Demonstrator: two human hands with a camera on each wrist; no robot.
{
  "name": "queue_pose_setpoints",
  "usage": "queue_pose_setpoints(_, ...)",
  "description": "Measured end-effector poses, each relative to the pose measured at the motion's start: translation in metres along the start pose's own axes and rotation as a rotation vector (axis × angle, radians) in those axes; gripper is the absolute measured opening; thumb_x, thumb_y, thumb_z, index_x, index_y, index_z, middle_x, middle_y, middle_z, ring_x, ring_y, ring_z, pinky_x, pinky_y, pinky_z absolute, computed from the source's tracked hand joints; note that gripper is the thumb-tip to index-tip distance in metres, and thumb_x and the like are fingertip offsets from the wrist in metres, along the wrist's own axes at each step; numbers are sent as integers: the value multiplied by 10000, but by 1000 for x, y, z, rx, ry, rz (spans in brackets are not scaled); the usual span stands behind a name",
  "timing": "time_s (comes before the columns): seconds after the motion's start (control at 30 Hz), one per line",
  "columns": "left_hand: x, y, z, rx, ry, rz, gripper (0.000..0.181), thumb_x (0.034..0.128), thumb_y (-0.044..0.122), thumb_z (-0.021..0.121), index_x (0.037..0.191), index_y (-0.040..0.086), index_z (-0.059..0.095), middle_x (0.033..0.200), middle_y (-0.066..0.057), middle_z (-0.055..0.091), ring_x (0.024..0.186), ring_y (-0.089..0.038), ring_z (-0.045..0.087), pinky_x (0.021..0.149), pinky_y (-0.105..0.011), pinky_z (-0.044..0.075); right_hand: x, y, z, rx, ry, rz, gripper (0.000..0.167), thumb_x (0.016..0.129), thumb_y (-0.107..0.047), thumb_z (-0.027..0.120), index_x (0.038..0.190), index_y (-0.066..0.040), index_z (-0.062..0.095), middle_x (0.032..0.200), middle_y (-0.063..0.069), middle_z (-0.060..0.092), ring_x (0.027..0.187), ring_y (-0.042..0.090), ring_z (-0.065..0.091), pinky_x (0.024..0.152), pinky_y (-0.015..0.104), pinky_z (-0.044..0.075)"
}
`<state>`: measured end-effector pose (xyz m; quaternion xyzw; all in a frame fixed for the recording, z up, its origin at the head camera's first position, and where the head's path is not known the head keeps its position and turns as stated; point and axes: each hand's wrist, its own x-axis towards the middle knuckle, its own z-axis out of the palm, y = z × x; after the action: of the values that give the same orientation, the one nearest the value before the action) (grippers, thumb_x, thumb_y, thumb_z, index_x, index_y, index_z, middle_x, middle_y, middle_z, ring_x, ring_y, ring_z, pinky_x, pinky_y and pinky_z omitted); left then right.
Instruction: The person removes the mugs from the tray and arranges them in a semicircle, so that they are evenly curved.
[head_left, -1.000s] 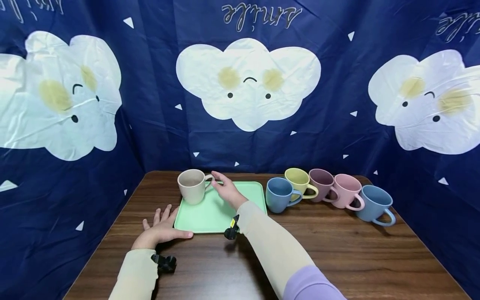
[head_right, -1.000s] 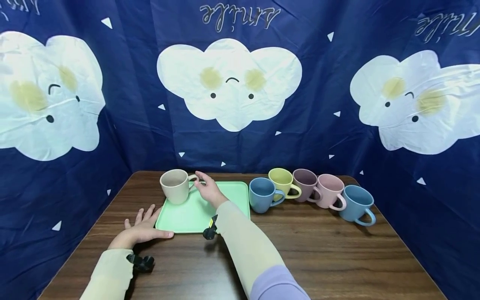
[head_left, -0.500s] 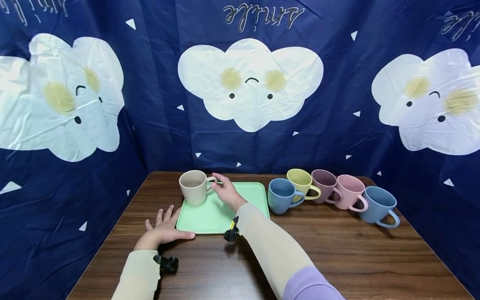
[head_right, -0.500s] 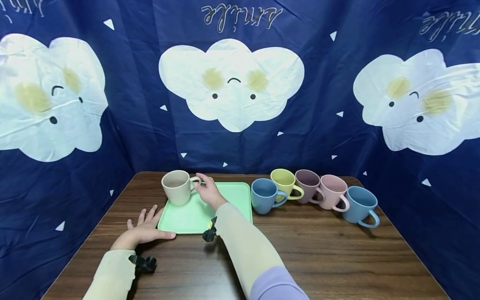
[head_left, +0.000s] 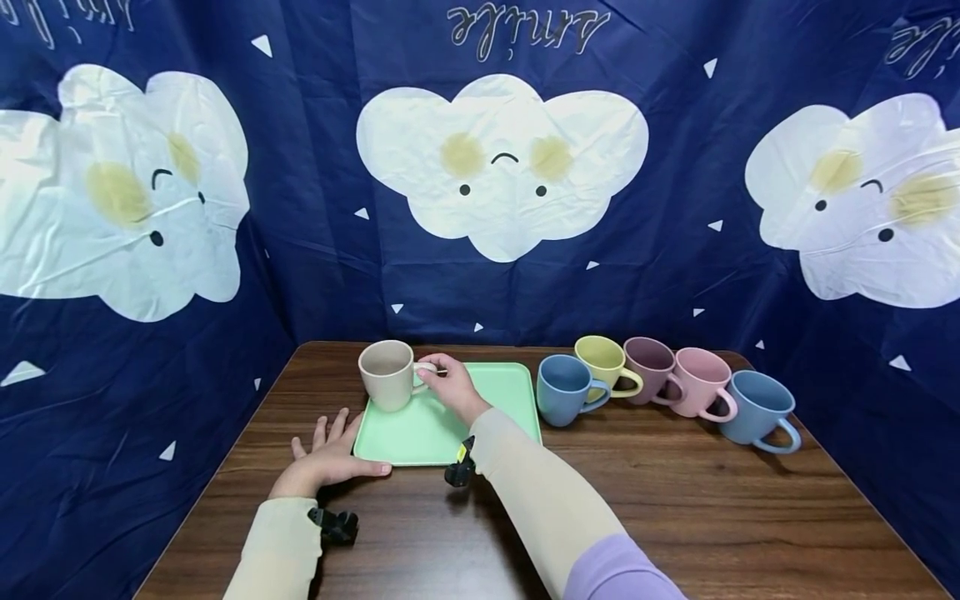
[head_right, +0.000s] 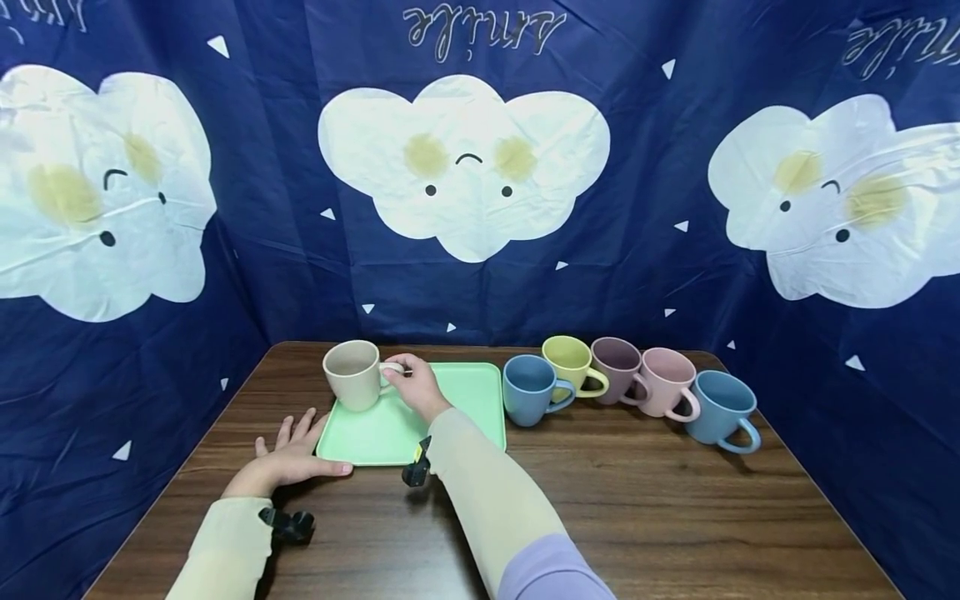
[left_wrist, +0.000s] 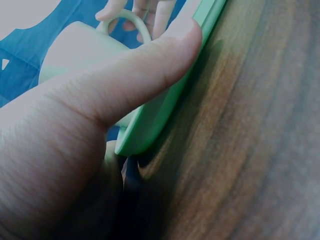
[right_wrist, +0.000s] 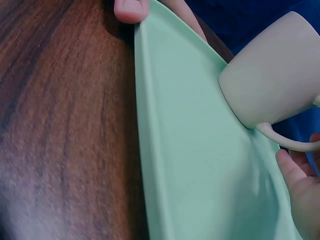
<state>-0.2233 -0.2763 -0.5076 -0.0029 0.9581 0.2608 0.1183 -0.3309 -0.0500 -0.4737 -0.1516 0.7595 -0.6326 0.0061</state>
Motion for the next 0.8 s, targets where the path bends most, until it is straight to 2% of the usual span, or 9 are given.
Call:
queue_pose_setpoints(0.23, 2, -1, 0, 5, 16, 13, 1387, 610, 857, 714, 1624, 96, 152, 1662, -268, -26, 1472, -552, -164, 976, -781, -261, -5, 0, 0, -24, 10, -6, 185, 985, -145, 674, 1130, -42, 725, 1091, 77, 718, 875, 93, 596, 736, 226, 514)
queue_pose_setpoints(0.4, 2, -1, 1, 8, 15, 12, 1388, 610, 855, 717, 1623, 91, 154, 1660, -272, -21, 1470, -557, -159, 974, -787, -257, -7, 2, -1, 28, 21, 34, 165, 979, -143, 680, 1101, -43, 729, 1088, 72, 714, 877, 130, 633, 721, 243, 549)
queue_pose_setpoints(0.57, 0, 1, 1, 3, 16, 12, 1385, 611, 854, 717, 1622, 90, 158, 1661, -272, -20, 1471, -555, -159, 979, -788, -251, -9, 3, -3, 136, 16, 57, 161, 979, -98, 668, 1098, 5, 703, 1045, 95, 700, 951, 245, 675, 800, 372, 591)
queue_pose_setpoints(0.7, 0, 0, 1, -5, 11, 10, 1397, 601, 857, 719, 1625, 96, 149, 1660, -273, -27, 1469, -554, -172, 976, -783, -259, -12, 3, -7, 177, 2, 68, 152, 981, -73, 658, 1091, 28, 685, 956, 75, 674, 981, 341, 671, 859, 498, 576)
queue_pose_setpoints(0.8, -1, 0, 1, -7, 15, 12, 1393, 604, 851, 723, 1623, 92, 151, 1658, -278, -25, 1469, -554, -171, 975, -781, -263, -14, 4, -10, 211, -13, 77, 146, 982, -54, 649, 1088, 43, 674, 937, 61, 653, 1017, 389, 657, 892, 516, 567)
